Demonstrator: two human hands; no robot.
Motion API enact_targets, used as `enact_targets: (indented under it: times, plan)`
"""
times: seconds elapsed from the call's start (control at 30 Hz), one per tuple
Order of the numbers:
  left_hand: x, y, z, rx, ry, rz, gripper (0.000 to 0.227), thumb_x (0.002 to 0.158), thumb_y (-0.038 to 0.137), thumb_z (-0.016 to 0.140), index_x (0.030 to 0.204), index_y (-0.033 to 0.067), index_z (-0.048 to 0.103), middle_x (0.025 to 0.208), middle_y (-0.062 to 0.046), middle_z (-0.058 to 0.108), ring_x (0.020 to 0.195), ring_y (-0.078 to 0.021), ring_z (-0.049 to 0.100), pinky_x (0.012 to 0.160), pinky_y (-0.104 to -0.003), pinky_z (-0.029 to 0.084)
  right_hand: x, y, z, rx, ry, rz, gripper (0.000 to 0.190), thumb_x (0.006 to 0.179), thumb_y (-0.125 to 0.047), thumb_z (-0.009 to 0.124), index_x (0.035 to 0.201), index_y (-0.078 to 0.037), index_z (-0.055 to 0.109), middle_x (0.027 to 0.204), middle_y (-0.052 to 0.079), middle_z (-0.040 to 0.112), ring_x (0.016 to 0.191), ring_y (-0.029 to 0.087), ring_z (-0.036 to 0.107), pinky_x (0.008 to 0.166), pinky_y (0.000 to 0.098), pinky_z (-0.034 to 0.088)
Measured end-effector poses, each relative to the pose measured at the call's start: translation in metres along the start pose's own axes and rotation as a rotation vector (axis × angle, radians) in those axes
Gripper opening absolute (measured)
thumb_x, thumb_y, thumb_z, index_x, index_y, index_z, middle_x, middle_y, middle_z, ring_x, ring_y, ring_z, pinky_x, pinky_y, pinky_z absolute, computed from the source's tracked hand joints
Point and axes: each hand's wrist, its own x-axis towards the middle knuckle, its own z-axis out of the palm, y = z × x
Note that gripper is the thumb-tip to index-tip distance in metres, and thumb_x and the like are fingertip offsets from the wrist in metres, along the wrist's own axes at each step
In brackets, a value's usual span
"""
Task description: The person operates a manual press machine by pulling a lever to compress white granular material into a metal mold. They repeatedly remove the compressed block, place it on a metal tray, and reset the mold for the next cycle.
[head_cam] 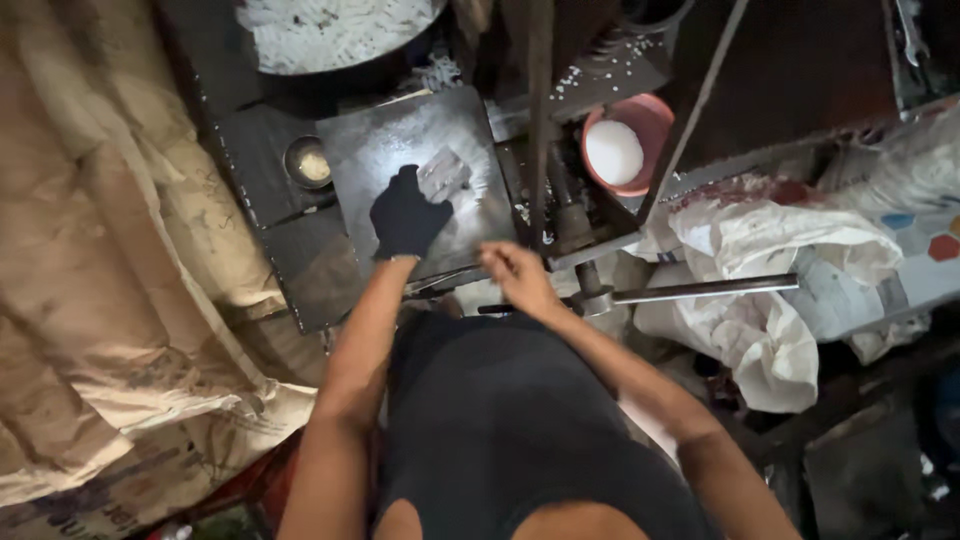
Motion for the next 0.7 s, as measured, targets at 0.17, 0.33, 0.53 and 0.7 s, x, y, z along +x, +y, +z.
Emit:
enact_targets:
  times: [0.17, 0.33, 0.53, 0.7]
  plan:
    - [-0.029, -0.014, 0.001, -0.129, 0.080, -0.027, 0.077, 0.073, 0.040, 0.085, 0.135, 0.0080, 0.055, 0.120, -0.020, 0.068, 0.101, -0.0394, 0.068, 0.082, -0.049, 0.055, 0.080, 0.017, 0.020, 0.030, 0.250, -0.027, 0.052, 0.105, -0.033, 0.060, 0.143, 0.001, 0.054, 0.137, 0.015, 0.065, 0.125, 0.020, 0.061, 0.106, 0.0314, 0.045]
    - [-0.045, -0.067, 0.034, -0.502, 0.107, -0.092, 0.067, 0.084, 0.036, 0.077, 0.139, 0.0064, 0.051, 0.122, -0.020, 0.068, 0.100, -0.0331, 0.071, 0.083, -0.042, 0.058, 0.143, -0.003, 0.027, 0.640, 0.178, 0.239, 0.053, 0.105, -0.040, 0.052, 0.144, -0.004, 0.054, 0.145, 0.013, 0.063, 0.133, 0.019, 0.058, 0.110, 0.0321, 0.038]
    - [-0.083, -0.142, 0.066, -1.398, 0.016, -0.483, 0.043, 0.103, 0.031, 0.059, 0.134, 0.0010, 0.055, 0.109, -0.017, 0.073, 0.084, -0.0250, 0.075, 0.074, -0.036, 0.063, 0.109, -0.042, 0.027, 0.107, 0.101, -0.138, 0.046, 0.108, -0.034, 0.055, 0.132, 0.002, 0.067, 0.125, 0.018, 0.073, 0.111, 0.025, 0.074, 0.100, 0.0316, 0.054]
    - [-0.081, -0.154, 0.078, -1.443, 0.021, -0.570, 0.035, 0.102, 0.026, 0.063, 0.126, -0.0002, 0.063, 0.095, -0.017, 0.073, 0.071, -0.0219, 0.071, 0.061, -0.035, 0.058, 0.105, -0.063, 0.035, -0.321, 0.197, -0.209, 0.043, 0.094, -0.021, 0.073, 0.129, 0.002, 0.064, 0.124, 0.019, 0.070, 0.106, 0.024, 0.072, 0.089, 0.0324, 0.058]
